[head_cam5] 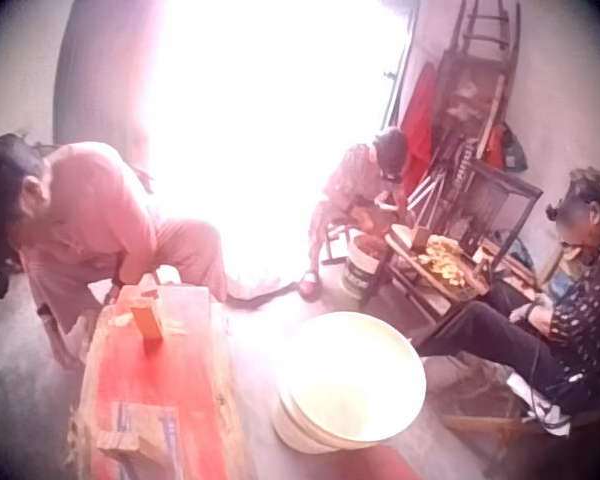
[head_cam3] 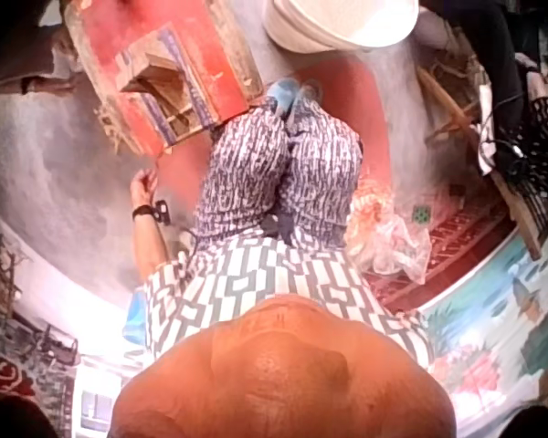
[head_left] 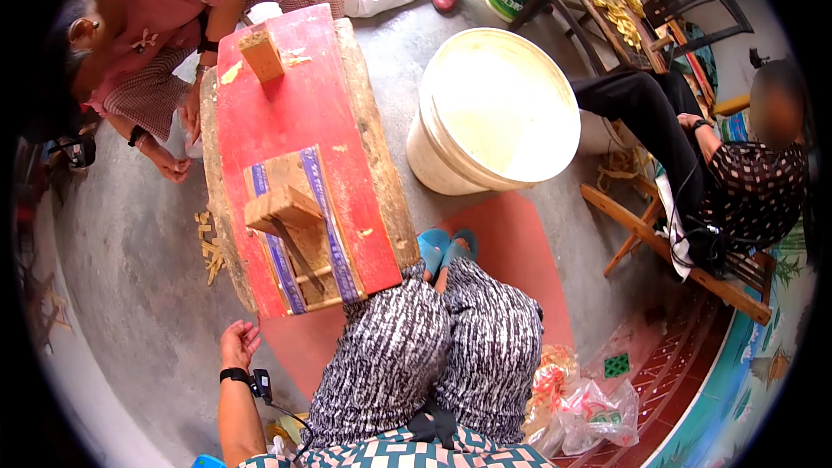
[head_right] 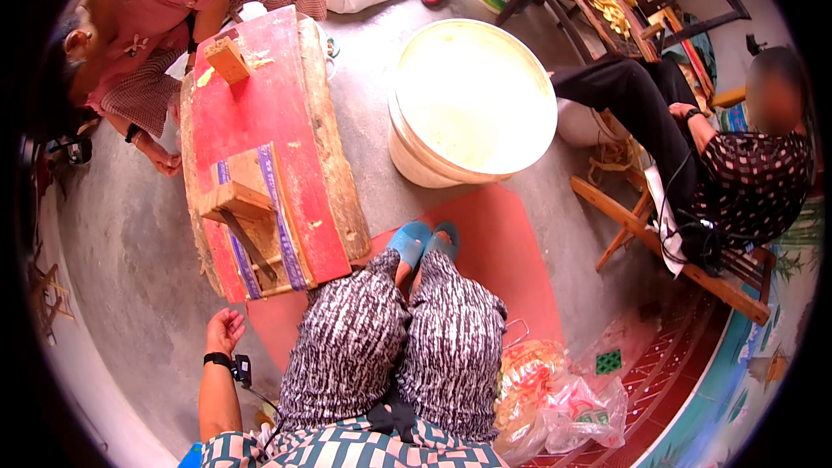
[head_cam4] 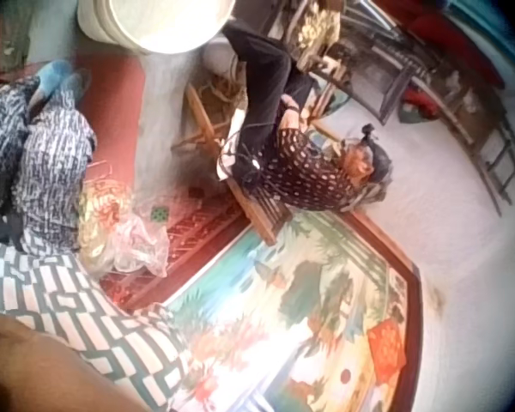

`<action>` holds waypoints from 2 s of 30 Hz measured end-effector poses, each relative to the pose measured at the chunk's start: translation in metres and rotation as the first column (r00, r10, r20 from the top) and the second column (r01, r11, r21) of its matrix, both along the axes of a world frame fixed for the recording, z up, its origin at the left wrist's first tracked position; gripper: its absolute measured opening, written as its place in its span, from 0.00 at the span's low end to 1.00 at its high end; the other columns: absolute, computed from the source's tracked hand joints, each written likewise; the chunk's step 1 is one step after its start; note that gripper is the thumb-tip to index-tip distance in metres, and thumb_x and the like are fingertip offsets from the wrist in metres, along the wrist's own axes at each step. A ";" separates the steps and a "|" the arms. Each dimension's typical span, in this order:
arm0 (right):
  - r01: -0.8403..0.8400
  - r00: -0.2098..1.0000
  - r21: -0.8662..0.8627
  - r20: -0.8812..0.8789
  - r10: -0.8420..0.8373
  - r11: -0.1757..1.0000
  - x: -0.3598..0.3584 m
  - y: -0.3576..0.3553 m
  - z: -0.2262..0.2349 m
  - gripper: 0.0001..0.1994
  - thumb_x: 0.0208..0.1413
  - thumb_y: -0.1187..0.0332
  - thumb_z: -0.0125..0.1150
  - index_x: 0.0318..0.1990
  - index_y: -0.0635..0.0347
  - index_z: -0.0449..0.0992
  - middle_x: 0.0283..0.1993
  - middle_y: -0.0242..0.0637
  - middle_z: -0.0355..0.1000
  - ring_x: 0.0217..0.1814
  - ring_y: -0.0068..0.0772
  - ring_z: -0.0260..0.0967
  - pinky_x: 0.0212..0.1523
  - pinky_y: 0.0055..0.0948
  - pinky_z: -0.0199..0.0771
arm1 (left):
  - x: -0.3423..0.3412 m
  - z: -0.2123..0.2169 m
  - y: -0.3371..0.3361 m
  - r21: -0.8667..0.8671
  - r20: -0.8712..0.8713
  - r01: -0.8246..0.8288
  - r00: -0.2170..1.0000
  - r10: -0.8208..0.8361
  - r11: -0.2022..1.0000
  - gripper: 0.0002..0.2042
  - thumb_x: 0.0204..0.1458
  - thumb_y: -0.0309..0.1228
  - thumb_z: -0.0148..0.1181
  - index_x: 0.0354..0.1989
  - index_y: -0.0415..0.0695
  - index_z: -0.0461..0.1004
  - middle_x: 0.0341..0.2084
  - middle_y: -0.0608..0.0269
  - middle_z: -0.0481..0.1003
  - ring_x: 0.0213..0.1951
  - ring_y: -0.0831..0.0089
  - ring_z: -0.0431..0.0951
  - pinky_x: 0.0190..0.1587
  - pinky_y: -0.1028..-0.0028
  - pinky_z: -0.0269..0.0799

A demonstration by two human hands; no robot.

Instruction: The person transfers processed food items from a bucket into a plastic bag by hand and then sets the empty bucket aside.

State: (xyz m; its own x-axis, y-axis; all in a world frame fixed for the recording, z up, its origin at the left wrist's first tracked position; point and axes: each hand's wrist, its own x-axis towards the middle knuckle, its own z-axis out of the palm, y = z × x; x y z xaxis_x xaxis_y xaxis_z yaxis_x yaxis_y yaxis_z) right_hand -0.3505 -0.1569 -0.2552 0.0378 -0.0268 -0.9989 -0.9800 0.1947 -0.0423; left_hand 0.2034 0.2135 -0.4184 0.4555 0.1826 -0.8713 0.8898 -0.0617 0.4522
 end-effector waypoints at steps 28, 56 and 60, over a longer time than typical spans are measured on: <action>0.289 0.694 -0.666 0.641 0.329 0.688 0.188 -0.015 0.112 0.26 0.64 0.63 0.44 0.65 0.70 0.54 0.66 0.45 0.57 0.66 0.37 0.55 0.67 0.33 0.48 | -0.034 0.004 0.017 -0.191 0.004 -0.094 0.995 0.097 0.977 0.14 0.56 0.26 0.52 0.51 0.43 0.65 0.40 0.55 0.76 0.41 0.60 0.79 0.45 0.56 0.76; 0.536 0.537 -0.637 0.764 0.358 0.554 0.179 -0.001 0.051 0.45 0.57 0.35 0.40 0.66 0.71 0.49 0.65 0.48 0.55 0.65 0.41 0.54 0.66 0.39 0.49 | -0.055 -0.027 -0.100 -0.360 -0.007 0.103 0.994 -0.113 0.927 0.12 0.57 0.34 0.49 0.48 0.47 0.68 0.37 0.59 0.76 0.35 0.65 0.78 0.41 0.61 0.73; 0.431 0.607 -0.752 0.651 0.456 0.499 0.149 -0.017 0.031 0.45 0.60 0.38 0.39 0.68 0.74 0.43 0.64 0.50 0.56 0.64 0.41 0.56 0.66 0.35 0.52 | -0.063 -0.041 -0.097 -0.408 0.000 0.117 0.992 -0.128 0.906 0.09 0.55 0.35 0.52 0.43 0.50 0.70 0.33 0.65 0.75 0.35 0.70 0.77 0.40 0.63 0.74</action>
State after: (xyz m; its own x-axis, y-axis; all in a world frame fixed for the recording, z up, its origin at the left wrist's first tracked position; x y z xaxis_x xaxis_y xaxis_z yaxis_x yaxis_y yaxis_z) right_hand -0.2017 -0.1742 -0.2239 0.6784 -0.7321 -0.0612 -0.4825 -0.3812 -0.7886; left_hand 0.1405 0.1167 -0.4599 0.4277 -0.2453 -0.8700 0.8988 0.0130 0.4382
